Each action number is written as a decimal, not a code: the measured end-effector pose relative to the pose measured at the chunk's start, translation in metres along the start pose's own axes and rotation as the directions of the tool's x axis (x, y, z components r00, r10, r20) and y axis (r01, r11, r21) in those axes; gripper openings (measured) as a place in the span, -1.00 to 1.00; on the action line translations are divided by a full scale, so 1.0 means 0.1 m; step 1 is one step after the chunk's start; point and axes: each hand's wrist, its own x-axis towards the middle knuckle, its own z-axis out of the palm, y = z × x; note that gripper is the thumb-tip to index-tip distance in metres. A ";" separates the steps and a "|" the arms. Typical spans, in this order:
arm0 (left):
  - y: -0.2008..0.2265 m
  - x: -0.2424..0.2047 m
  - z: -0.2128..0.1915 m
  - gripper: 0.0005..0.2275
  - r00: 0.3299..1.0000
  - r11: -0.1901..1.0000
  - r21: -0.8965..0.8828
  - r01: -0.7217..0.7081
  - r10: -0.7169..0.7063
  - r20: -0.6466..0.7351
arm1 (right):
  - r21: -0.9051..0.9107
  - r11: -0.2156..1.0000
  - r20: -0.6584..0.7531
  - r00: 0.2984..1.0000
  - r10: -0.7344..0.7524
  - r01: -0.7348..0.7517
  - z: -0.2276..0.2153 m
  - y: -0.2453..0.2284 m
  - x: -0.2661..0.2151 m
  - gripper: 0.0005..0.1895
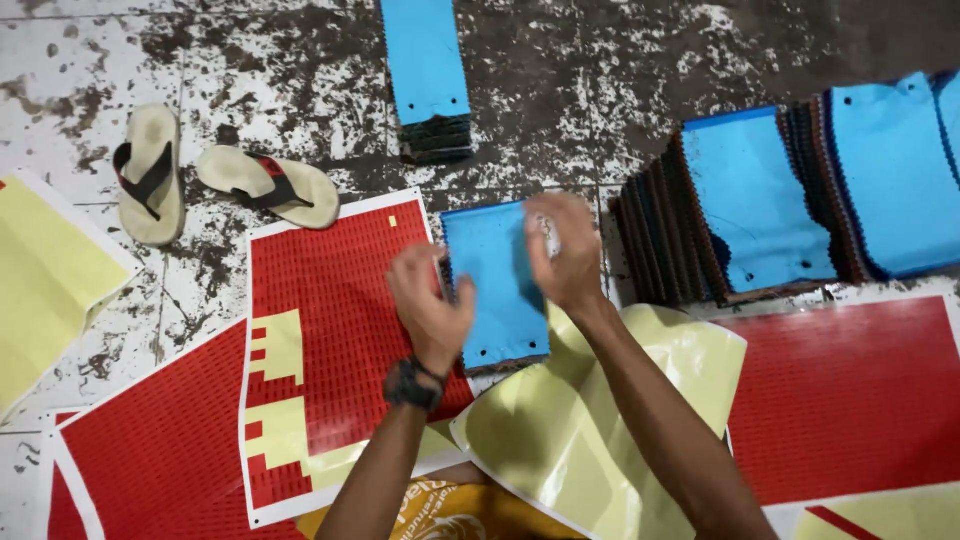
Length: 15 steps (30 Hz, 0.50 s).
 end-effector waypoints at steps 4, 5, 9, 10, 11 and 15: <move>0.42 -0.10 -0.07 -0.54 0.954 0.961 0.112 -0.251 0.227 0.194 | 0.165 0.941 0.310 0.890 -0.334 0.295 -0.12 -0.50 0.28 -0.68; 0.46 -0.14 -0.10 -0.48 0.940 0.950 0.153 -0.273 0.230 0.254 | 0.149 0.951 0.498 0.810 -0.309 0.271 -0.10 -0.49 0.29 -0.61; 0.37 -0.28 -0.03 -0.39 0.871 0.943 0.262 -0.207 0.056 0.488 | -0.037 0.919 0.737 0.632 -0.241 0.393 -0.02 -0.34 0.38 -0.48; 0.43 -0.25 -0.07 -0.39 0.872 0.941 0.266 -0.208 0.055 0.487 | -0.033 0.919 0.735 0.632 -0.244 0.393 0.01 -0.35 0.47 -0.48; 0.48 -0.21 -0.11 -0.39 0.852 0.952 0.252 -0.173 0.016 0.523 | -0.143 0.925 0.844 0.531 -0.071 0.351 0.04 -0.37 0.56 -0.42; 0.60 -0.15 -0.17 -0.41 0.839 0.949 0.273 -0.158 -0.017 0.544 | -0.501 0.850 0.788 0.489 0.373 0.160 0.08 -0.08 0.90 -0.29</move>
